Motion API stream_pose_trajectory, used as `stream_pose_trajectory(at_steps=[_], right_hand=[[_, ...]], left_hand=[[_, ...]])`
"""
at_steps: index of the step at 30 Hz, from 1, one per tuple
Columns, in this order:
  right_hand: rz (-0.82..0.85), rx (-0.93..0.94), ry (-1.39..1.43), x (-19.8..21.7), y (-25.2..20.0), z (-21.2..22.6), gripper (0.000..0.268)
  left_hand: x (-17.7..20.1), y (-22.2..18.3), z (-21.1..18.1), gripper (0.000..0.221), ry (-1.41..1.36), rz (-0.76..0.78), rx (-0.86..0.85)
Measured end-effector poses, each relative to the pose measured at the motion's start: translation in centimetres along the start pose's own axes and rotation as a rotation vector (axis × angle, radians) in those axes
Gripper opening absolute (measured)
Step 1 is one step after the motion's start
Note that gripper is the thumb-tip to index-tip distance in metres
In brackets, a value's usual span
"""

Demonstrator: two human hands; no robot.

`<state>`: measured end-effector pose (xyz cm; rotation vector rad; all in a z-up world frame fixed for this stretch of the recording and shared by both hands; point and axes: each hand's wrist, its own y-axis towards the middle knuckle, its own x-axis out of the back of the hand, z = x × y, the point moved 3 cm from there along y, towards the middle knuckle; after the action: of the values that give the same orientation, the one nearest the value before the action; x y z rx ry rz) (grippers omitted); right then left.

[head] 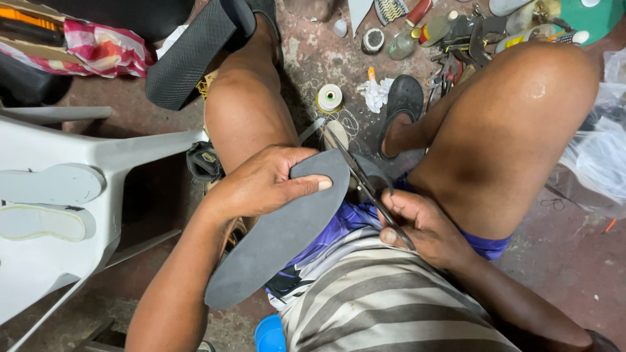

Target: The person cuts a shape from a piece of black rubber material using scissors and compares the cut piece to a shoe sole.

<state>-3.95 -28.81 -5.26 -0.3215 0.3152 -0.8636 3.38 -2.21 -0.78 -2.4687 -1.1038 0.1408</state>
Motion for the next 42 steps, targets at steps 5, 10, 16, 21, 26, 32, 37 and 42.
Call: stream_pose_trajectory(at_steps=[5,10,16,21,26,32,37,42], right_hand=[[0.046,-0.169,0.043,1.0,-0.6,-0.3,0.027],[0.055,-0.234,-0.034,1.9,-1.1,-0.5,0.028],[0.100,-0.254,-0.098,2.2,-0.7,-0.3,0.031],[0.105,-0.123,-0.050,2.3,0.4,0.0,0.035],[0.132,-0.141,0.067,2.4,0.0,-0.4,0.034],[0.126,-0.280,-0.028,3.0,-1.0,-1.4,0.030],[0.167,-0.260,-0.017,3.1,-0.9,-1.3,0.027],[0.181,-0.179,0.005,2.5,0.0,-0.7,0.032]], left_hand=[[0.2,0.0,0.0,0.026,-0.004,0.075,-0.023],[0.2,0.1,0.3,0.026,0.013,0.103,-0.003],[0.3,0.7,0.0,0.027,0.000,0.131,0.050],[0.6,1.2,-0.3,0.029,0.064,0.149,0.082],[0.9,1.4,-0.4,0.031,0.142,0.175,0.082],[0.7,1.6,-0.4,0.033,0.135,0.191,0.062],[0.4,1.7,-0.2,0.034,0.090,0.220,0.084],[-0.1,2.0,-0.1,0.033,0.100,0.259,0.110]])
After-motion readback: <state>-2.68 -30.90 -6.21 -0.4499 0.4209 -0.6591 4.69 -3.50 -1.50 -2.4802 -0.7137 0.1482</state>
